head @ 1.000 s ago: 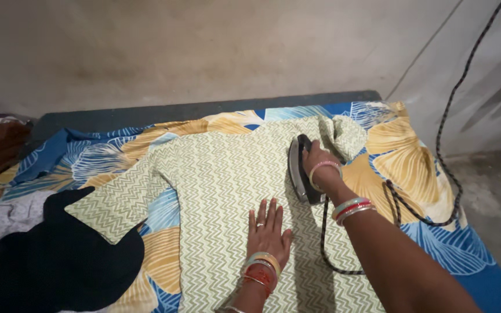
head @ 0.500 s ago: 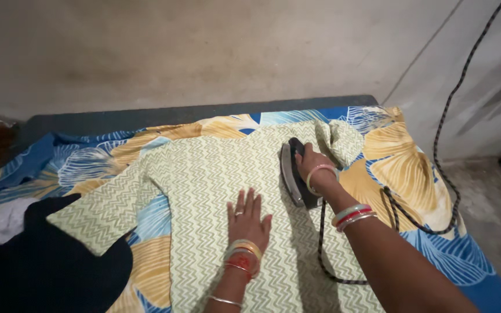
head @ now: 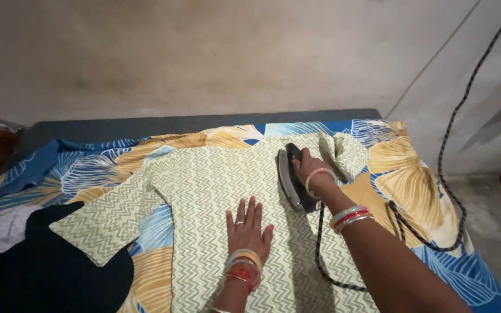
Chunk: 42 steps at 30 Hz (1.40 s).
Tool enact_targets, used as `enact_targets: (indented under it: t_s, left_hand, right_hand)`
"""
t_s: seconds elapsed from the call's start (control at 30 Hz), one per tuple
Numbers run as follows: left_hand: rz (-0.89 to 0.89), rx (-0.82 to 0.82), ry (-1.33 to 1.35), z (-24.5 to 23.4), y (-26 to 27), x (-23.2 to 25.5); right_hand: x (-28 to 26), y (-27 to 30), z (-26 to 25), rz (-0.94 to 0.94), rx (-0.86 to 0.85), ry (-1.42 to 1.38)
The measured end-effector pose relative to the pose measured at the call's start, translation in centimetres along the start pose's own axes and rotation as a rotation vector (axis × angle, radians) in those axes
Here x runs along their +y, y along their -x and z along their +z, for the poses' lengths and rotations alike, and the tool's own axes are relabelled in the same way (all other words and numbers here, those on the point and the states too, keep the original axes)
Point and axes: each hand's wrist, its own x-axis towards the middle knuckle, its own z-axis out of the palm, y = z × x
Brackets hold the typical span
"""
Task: The person irons a light green patterned top on a bed using a handheld electric iron. They smooth the fabric with one hand while moving the iron over the body and sleeves, then flip the garment to iron the other side.
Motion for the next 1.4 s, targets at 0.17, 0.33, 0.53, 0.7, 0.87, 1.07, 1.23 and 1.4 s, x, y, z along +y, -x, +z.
enact_targets:
  t_s: [0.17, 0.33, 0.53, 0.7, 0.87, 1.07, 1.23, 1.4]
  left_hand:
    - [-0.02, -0.1, -0.047, -0.5, -0.1, -0.4]
    - [-0.168, -0.126, -0.082, -0.9, -3.1, -3.7]
    - [-0.156, -0.077, -0.107, -0.6, -4.0, -6.4]
    - [-0.151, -0.089, -0.134, -0.8, -3.7, -6.2]
    - [-0.161, -0.075, -0.139, -0.9, -3.4, -5.8]
    - [-0.161, -0.017, -0.119, -1.2, -2.2, -6.1]
    - [-0.143, -0.001, -0.106, -1.6, -2.0, -5.9]
    - [-0.15, -0.021, -0.081, -1.8, -1.4, -5.9]
  right_hand:
    - [0.0, 1.6, -0.7, -0.048, 0.03, -0.021]
    - [-0.4, -1.1, -0.1, -0.079, 0.061, -0.053]
    - [-1.3, -6.2, 0.7, -0.104, 0.086, -0.082]
    - [-2.8, -7.2, 0.4, -0.063, 0.061, -0.068]
    - [-3.6, -3.8, 0.4, -0.154, 0.017, -0.085]
    - [-4.5, -2.1, 0.8, -0.177, -0.031, -0.053]
    - [-4.8, -4.6, 1.8, -0.183, 0.018, -0.038]
    - [-5.1, -5.2, 2.0, -0.168, 0.029, -0.069]
